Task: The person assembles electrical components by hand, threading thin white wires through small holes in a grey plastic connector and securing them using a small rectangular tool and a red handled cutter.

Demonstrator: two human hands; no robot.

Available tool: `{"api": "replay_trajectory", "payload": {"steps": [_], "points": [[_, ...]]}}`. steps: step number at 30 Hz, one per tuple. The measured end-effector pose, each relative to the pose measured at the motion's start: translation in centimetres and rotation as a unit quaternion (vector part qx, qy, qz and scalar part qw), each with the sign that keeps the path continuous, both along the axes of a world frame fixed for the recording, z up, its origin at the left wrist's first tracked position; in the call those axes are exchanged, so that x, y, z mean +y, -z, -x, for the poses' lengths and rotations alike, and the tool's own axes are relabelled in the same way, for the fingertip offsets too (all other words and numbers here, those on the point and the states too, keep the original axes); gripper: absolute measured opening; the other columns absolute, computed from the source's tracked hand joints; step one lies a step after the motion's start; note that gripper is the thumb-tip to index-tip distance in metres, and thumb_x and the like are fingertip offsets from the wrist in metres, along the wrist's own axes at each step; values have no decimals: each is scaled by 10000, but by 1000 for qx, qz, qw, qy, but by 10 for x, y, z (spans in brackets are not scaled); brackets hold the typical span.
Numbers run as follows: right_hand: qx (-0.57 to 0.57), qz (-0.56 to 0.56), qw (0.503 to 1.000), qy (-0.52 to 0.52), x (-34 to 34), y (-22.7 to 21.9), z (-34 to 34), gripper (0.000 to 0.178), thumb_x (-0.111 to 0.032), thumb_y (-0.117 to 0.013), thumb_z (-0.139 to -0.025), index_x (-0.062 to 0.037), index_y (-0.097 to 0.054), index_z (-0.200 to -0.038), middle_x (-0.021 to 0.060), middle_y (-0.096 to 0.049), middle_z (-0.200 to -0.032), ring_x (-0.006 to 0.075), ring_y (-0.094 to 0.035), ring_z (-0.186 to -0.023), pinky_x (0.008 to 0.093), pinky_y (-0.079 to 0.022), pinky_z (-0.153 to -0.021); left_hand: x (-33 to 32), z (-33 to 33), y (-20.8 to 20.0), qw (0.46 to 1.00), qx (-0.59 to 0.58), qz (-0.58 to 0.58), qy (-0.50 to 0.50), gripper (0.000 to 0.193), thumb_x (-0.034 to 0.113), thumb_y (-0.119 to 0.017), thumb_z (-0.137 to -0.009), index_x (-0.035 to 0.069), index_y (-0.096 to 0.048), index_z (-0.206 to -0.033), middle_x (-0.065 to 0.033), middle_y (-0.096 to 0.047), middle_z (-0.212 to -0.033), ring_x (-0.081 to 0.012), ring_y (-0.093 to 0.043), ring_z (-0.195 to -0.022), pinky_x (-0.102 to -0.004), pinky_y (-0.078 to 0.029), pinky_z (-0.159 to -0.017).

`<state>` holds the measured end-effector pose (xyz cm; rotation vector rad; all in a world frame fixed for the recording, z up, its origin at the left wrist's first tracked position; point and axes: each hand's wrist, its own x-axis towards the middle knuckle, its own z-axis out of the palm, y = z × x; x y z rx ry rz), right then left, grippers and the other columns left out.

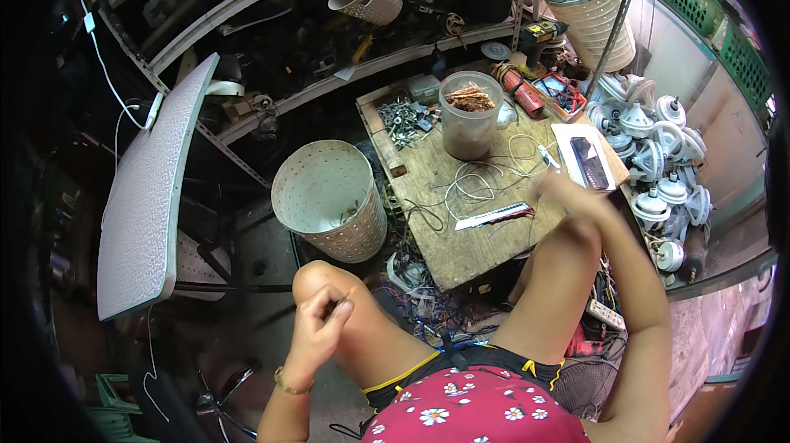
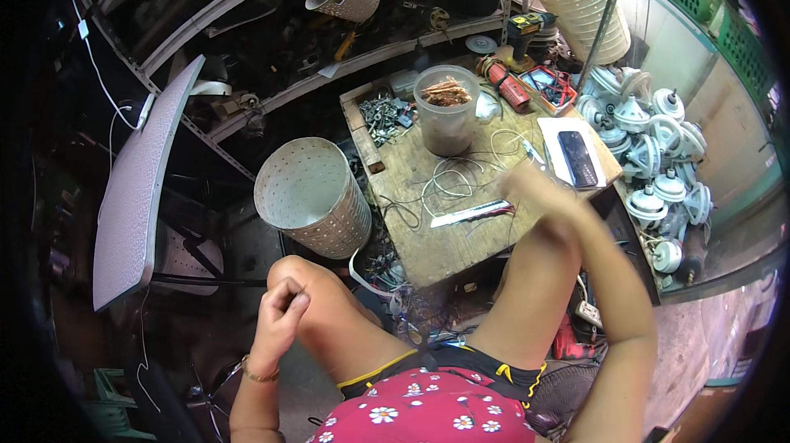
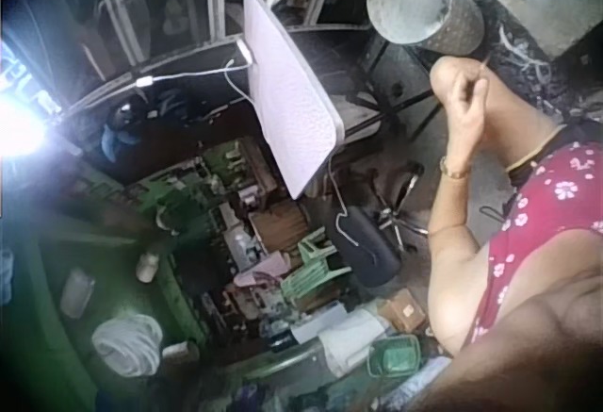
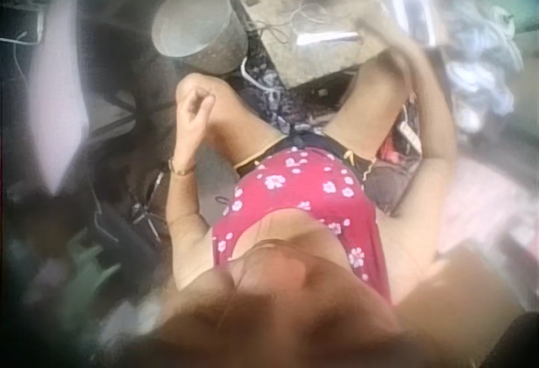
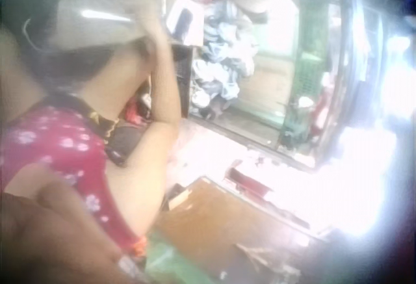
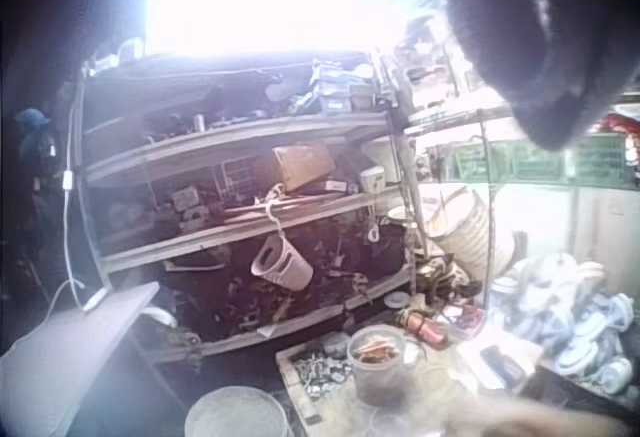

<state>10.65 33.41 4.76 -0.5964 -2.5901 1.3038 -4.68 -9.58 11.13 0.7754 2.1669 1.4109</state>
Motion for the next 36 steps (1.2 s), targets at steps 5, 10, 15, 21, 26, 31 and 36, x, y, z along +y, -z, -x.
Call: {"api": "replay_trajectory", "payload": {"steps": [5,10,15,21,26,31,36], "points": [[-54,-50,923,-378,-133,-33,5,327,-296,-600,-829,-4,-646,-968,183,-650,-901,312,-622,-865,385,-474,-785,35,1,-13,993,-23,-115,18,232,94,-561,-873,36,-434,-687,31,-380,-637,-65,-322,-586,-230,-272,-526],[120,94,986,-71,-136,-63,48,299,-255,-516,-893,9,-580,-1019,149,-603,-987,274,-579,-938,366,-441,-830,45,1,-17,988,85,-110,63,256,119,-545,-881,19,-425,-678,-7,-386,-616,-104,-338,-561,-249,-280,-517],[152,396,869,-254,-182,-24,91,512,-435,-312,-980,-1,-517,-1158,135,-603,-983,246,-589,-956,365,-431,-898,57,1,-14,984,117,-113,70,254,138,-552,-876,12,-455,-679,-25,-424,-592,-118,-382,-542,-265,-306,-505],[57,650,745,-138,-198,-12,74,342,-297,-417,-973,2,-567,-1044,91,-610,-757,126,-565,-547,243,-489,-542,58,4,12,968,200,-131,76,166,108,-563,-888,5,-552,-758,-26,-499,-680,-89,-441,-597,-241,-353,-525],[170,441,880,-59,-212,10,79,251,-232,-469,-956,-27,-568,-851,31,-572,-683,80,-506,-555,231,-435,-527,79,-18,24,944,135,-297,38,164,138,-512,-906,41,-507,-774,-94,-554,-795,-211,-544,-841,-333,-394,-863],[182,141,970,78,-203,16,100,213,-147,-495,-918,-1,-549,-772,43,-581,-634,144,-506,-562,269,-418,-566,107,-37,62,932,67,-343,94,218,164,-442,-901,68,-399,-710,-75,-534,-737,-212,-533,-803,-414,-332,-945],[299,401,855,136,-179,38,133,222,-208,-448,-949,-44,-522,-820,78,-572,-583,183,-525,-509,311,-433,-521,106,-45,79,893,181,-391,132,284,219,-450,-910,98,-374,-665,-38,-462,-623,-175,-452,-625,-414,-408,-830]]}}
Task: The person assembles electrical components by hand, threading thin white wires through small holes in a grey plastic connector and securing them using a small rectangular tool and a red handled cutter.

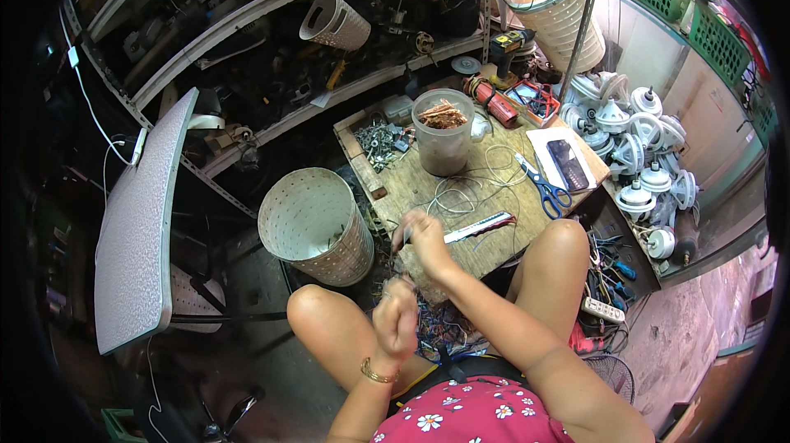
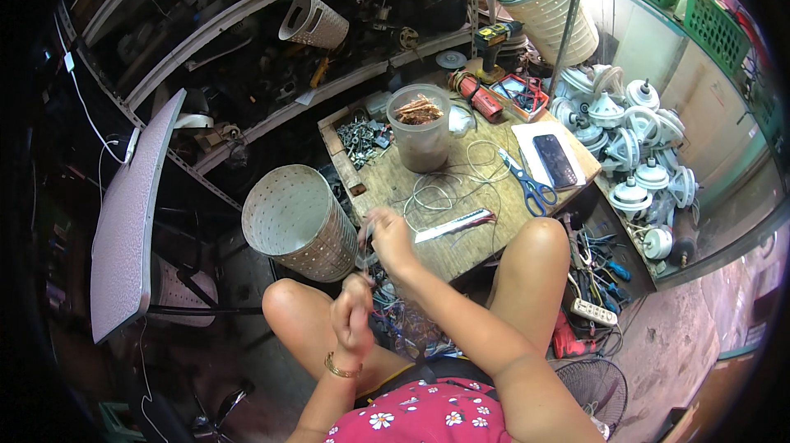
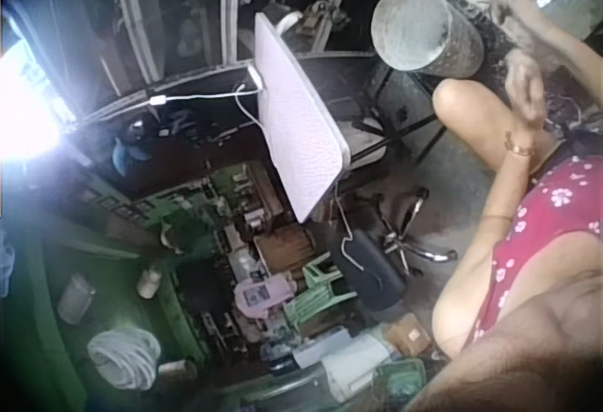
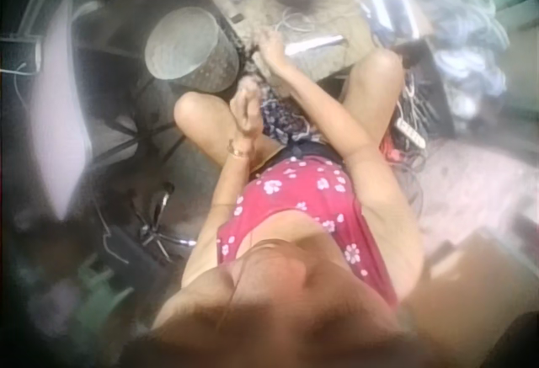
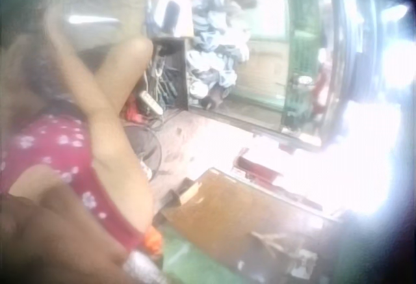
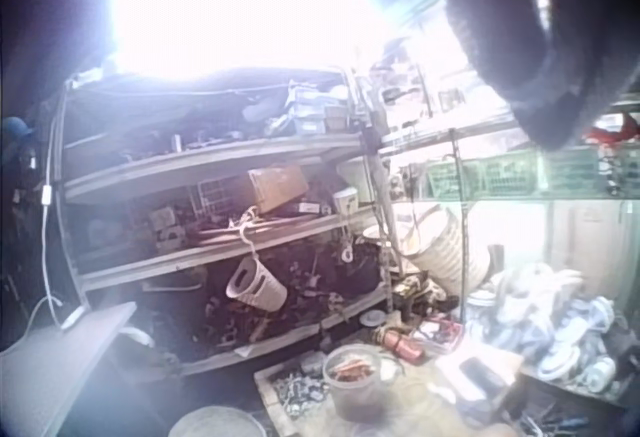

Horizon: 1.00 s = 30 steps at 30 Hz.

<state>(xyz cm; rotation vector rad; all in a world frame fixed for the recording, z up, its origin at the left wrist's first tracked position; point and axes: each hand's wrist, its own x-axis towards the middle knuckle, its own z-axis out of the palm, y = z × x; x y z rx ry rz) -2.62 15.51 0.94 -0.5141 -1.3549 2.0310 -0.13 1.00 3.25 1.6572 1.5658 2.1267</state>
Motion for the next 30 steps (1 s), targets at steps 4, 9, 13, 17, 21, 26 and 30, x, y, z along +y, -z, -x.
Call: {"api": "replay_trajectory", "payload": {"steps": [4,9,13,17,21,26,30], "points": [[38,371,919,125,116,2,-2,387,-343,-327,-977,-77,-454,-727,58,-480,-598,237,-533,-541,427,-504,-638,-27,-26,-20,988,-109,-79,70,252,209,-492,-908,91,-401,-705,-30,-422,-598,-185,-430,-583,-377,-449,-726],[-259,-189,882,-345,76,-36,-44,480,-432,-485,-909,-42,-651,-683,83,-611,-576,158,-605,-517,271,-467,-457,-24,25,-59,847,-483,-222,31,290,246,-408,-974,125,-338,-719,6,-302,-607,-116,-348,-586,-320,-415,-761],[-191,-482,815,-259,35,-40,-62,414,-414,-605,-831,-9,-661,-898,125,-665,-790,262,-631,-766,384,-473,-734,-10,38,-78,822,-505,-251,75,291,257,-416,-972,117,-351,-725,4,-314,-613,-111,-349,-586,-320,-427,-771],[-12,-339,934,-117,9,-51,-43,376,-328,-499,-923,5,-571,-1083,179,-634,-959,262,-603,-904,342,-437,-818,9,39,-78,811,-518,-245,120,291,273,-421,-970,111,-376,-732,1,-340,-621,-119,-379,-604,-325,-437,-769],[-42,-8,901,-433,-3,-29,-43,538,-463,-343,-967,-41,-510,-1255,130,-642,-923,178,-611,-851,302,-468,-776,24,40,-88,827,-491,-244,125,299,286,-427,-968,111,-389,-728,-4,-380,-642,-129,-414,-633,-320,-446,-747],[-47,249,806,-535,5,-70,-62,557,-334,-445,-960,-51,-249,-1398,100,-600,-826,128,-545,-560,258,-464,-480,18,52,-73,889,-408,-190,82,279,235,-465,-951,114,-366,-719,-7,-373,-656,-133,-424,-646,-296,-452,-678],[-81,185,779,-594,11,-73,-68,529,-151,-527,-917,-53,-290,-1379,26,-533,-726,84,-527,-550,222,-447,-459,11,59,-70,906,-385,-151,88,234,142,-483,-922,126,-353,-728,2,-349,-627,-112,-392,-594,-265,-433,-596]]}}
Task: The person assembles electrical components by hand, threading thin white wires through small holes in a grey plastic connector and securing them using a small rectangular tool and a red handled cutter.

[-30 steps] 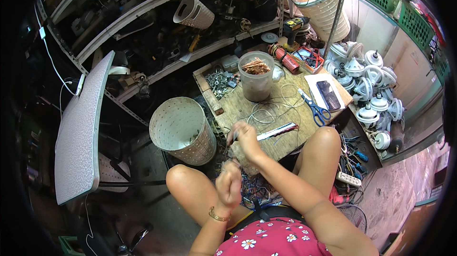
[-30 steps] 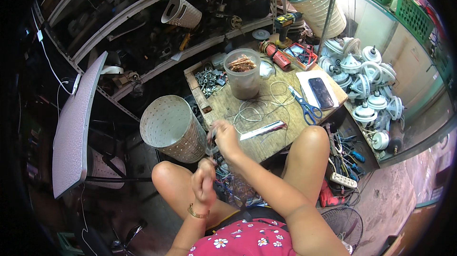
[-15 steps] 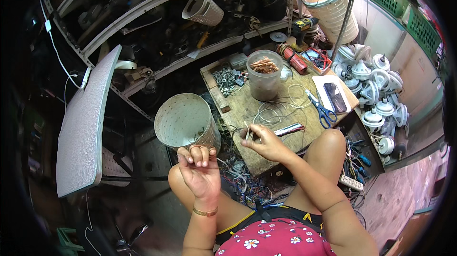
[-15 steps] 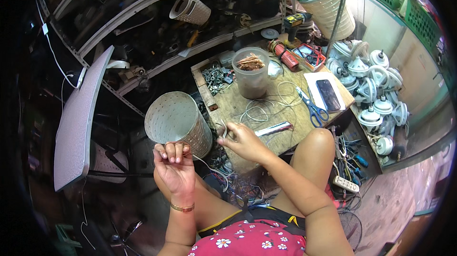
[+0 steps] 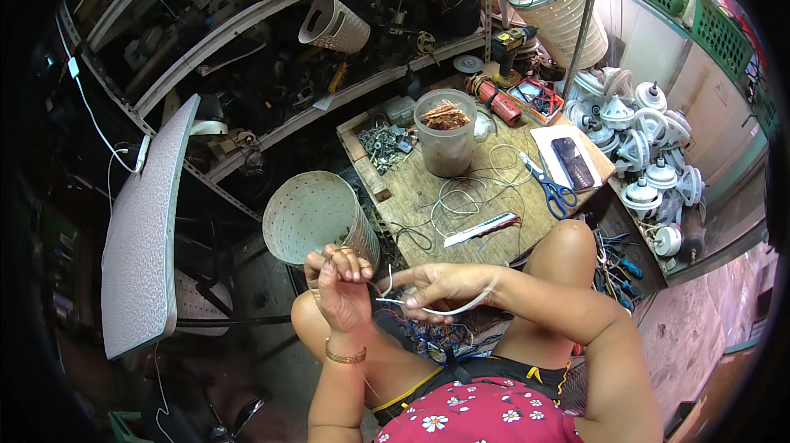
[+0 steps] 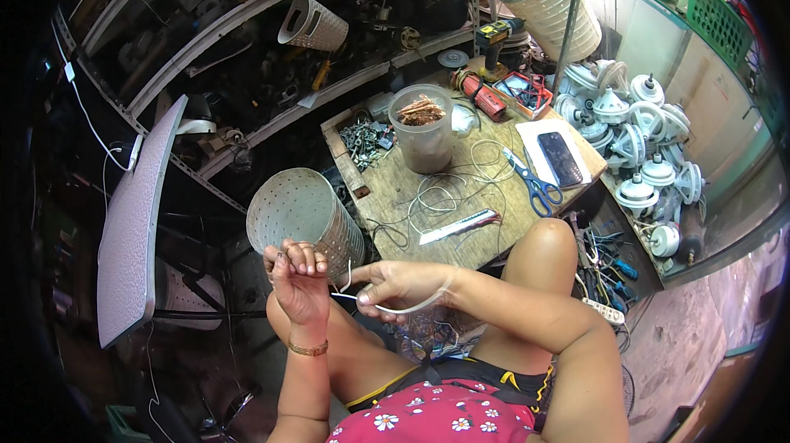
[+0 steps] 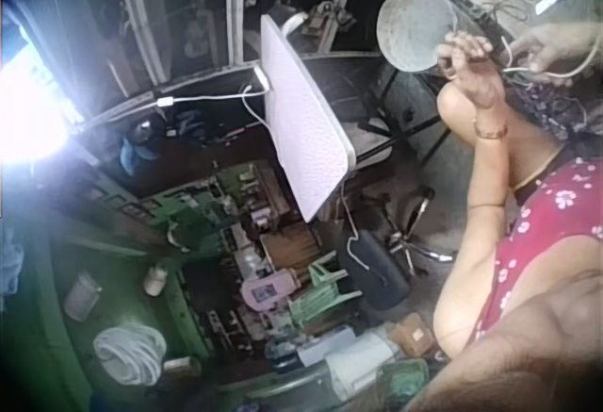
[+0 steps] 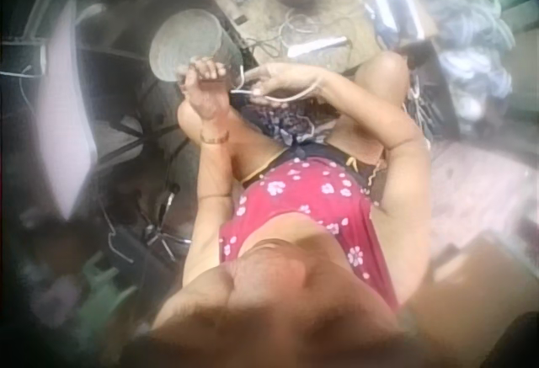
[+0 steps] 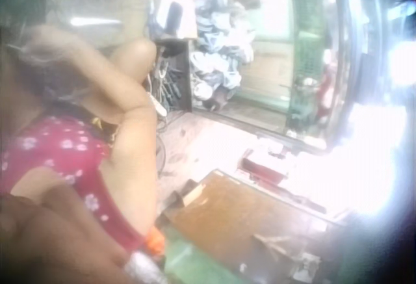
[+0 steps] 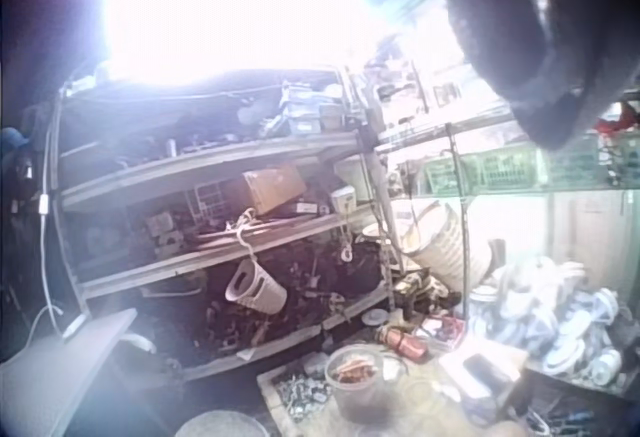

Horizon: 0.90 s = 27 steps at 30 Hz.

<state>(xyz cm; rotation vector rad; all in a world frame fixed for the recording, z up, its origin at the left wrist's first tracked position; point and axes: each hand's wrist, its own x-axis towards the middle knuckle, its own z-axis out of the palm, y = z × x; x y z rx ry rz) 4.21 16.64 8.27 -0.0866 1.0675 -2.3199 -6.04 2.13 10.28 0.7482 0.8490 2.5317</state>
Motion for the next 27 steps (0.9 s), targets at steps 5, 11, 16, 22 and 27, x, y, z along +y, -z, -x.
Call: {"api": "replay_trajectory", "payload": {"steps": [5,11,16,22,27], "points": [[60,-256,963,-61,13,2,-14,340,-126,-490,-917,-33,-508,-1244,45,-594,-789,126,-565,-657,265,-487,-618,-22,29,-7,989,-70,122,45,237,51,-521,-886,142,-320,-801,27,-343,-614,-53,-298,-474,-192,-346,-437],[196,-494,839,118,12,-9,-27,371,-153,-506,-907,30,-481,-1229,191,-612,-1051,245,-586,-935,343,-446,-847,-38,38,-15,859,300,412,-44,645,80,-656,-790,185,-371,-1359,-6,-441,-669,-125,-434,-542,-235,-372,-542],[157,-456,870,105,28,-26,-35,350,-177,-510,-909,50,-495,-1175,188,-603,-1041,251,-572,-975,344,-432,-872,-51,35,-20,584,618,521,-70,197,194,-710,-708,156,-697,-901,-38,-482,-686,-206,-479,-651,-333,-350,-695],[121,-388,913,31,37,-30,-67,305,-200,-460,-943,51,-580,-1066,126,-648,-917,208,-592,-885,336,-451,-821,-75,58,-23,579,630,514,-60,83,173,-713,-694,174,-689,-774,23,-506,-565,-161,-491,-542,-310,-331,-605],[64,-344,935,53,31,-19,-83,275,-207,-483,-932,20,-617,-1008,89,-662,-806,211,-610,-723,364,-473,-687,-77,56,-21,575,670,459,-96,82,157,-726,-667,173,-667,-722,43,-584,-594,-138,-526,-516,-286,-324,-547]]}}
